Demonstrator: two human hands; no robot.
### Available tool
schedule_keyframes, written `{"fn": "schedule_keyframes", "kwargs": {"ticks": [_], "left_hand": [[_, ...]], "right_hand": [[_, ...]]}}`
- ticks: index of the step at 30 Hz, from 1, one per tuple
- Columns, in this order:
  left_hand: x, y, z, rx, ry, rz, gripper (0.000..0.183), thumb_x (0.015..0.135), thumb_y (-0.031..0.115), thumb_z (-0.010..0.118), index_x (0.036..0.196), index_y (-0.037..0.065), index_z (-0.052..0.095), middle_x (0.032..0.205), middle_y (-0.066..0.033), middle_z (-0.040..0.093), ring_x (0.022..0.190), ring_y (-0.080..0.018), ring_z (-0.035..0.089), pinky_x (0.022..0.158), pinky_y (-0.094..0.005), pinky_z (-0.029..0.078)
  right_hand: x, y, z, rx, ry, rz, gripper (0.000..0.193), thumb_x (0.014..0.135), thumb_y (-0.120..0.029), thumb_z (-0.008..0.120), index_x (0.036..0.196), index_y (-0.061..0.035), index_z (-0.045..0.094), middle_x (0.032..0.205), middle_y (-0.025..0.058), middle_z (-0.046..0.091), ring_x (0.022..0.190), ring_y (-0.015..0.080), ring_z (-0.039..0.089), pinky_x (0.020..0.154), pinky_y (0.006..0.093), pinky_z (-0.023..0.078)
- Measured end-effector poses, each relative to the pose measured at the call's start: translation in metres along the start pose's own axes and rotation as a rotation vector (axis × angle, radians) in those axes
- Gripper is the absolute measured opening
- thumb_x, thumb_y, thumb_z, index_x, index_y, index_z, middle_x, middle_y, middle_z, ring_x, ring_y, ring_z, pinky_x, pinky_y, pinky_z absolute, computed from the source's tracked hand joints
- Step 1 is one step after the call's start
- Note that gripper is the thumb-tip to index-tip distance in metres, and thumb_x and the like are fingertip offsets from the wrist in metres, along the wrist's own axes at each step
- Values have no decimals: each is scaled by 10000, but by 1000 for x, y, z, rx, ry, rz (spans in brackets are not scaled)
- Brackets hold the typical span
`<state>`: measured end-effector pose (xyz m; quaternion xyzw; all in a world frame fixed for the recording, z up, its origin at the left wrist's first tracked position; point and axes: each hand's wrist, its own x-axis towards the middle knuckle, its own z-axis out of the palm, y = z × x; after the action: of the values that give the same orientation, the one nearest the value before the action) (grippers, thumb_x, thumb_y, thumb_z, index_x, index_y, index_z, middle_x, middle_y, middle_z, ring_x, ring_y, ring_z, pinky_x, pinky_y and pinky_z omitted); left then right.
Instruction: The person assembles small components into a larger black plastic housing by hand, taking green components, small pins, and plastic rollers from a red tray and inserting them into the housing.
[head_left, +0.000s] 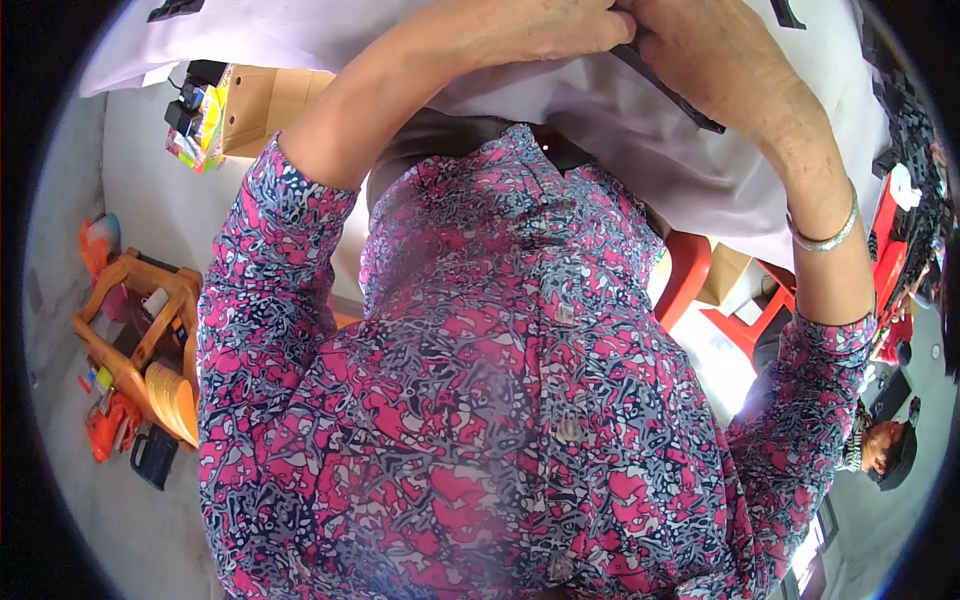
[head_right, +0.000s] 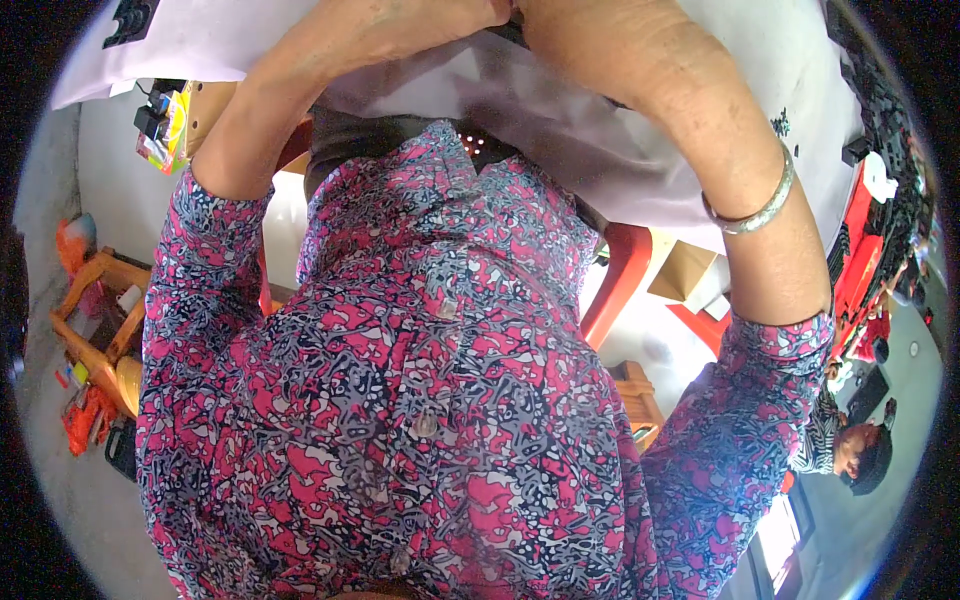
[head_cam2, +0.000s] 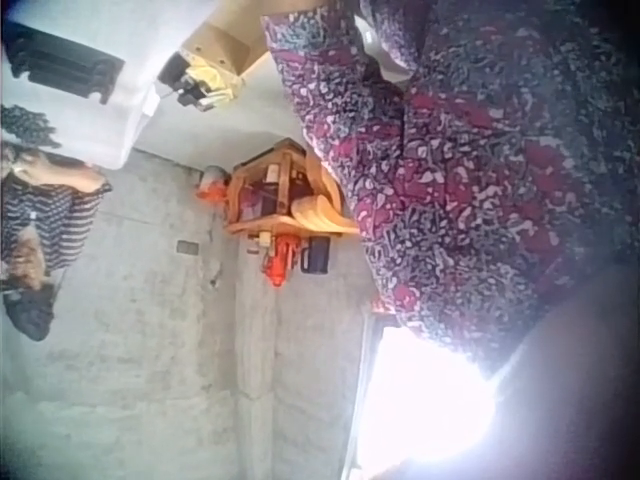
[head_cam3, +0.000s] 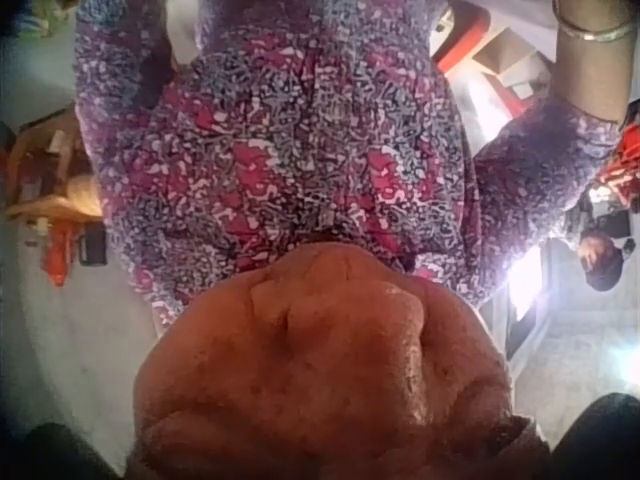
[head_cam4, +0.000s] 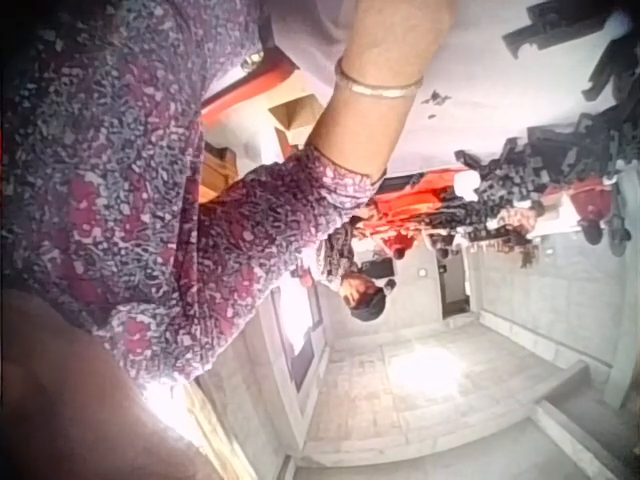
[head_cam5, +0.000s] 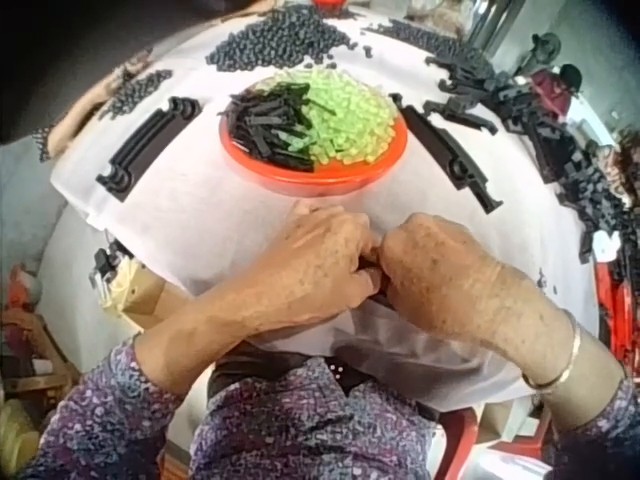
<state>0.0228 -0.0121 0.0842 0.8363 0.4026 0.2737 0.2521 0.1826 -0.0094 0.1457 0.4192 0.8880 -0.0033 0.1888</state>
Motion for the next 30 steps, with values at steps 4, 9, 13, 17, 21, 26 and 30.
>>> {"fn": "schedule_keyframes", "kwargs": {"ticks": [4,9,13,17,21,26,30], "left_hand": [[2,7,-2,-80,23,-43,175,765,113,679,783,-50,740,782,-258,687,826,-397,693,822,-486,493],[3,12,-2,-12,21,-61,154,751,88,691,817,-36,755,771,-265,680,782,-392,704,774,-468,519],[8,10,-1,-8,-29,-83,153,751,89,703,829,-28,763,786,-266,688,797,-384,715,776,-466,531],[9,0,3,-27,-4,-126,165,745,105,725,854,-9,774,814,-259,704,819,-370,728,784,-456,541],[16,7,-11,-37,-131,-225,199,739,135,755,897,17,784,846,-235,727,850,-356,733,802,-445,541],[24,1,-13,29,-225,-246,209,739,158,773,906,34,791,864,-208,745,887,-331,727,881,-446,499],[29,-8,-15,50,-288,-275,200,747,180,785,895,47,795,871,-197,751,891,-315,719,943,-466,448]], "right_hand": [[-2,-3,-6,177,-21,1,169,913,-153,644,859,-12,717,799,206,704,784,376,707,726,443,571],[-8,-6,-8,287,16,30,162,915,-130,632,869,7,706,798,225,692,792,401,692,726,448,562],[-5,-1,-10,278,-19,-3,147,903,-103,627,891,20,707,823,233,694,808,399,693,728,452,556],[-3,-1,-8,355,37,-21,141,887,-91,630,907,24,708,850,245,697,825,410,690,740,460,552],[1,-1,-8,337,48,-15,142,879,-83,628,921,26,709,860,251,695,835,417,687,747,463,551],[5,3,-2,350,60,-43,160,871,-80,617,931,28,718,869,250,700,863,403,697,762,460,554],[15,5,-4,330,4,-36,159,870,-78,615,926,26,721,884,247,706,875,396,702,775,455,556]]}}
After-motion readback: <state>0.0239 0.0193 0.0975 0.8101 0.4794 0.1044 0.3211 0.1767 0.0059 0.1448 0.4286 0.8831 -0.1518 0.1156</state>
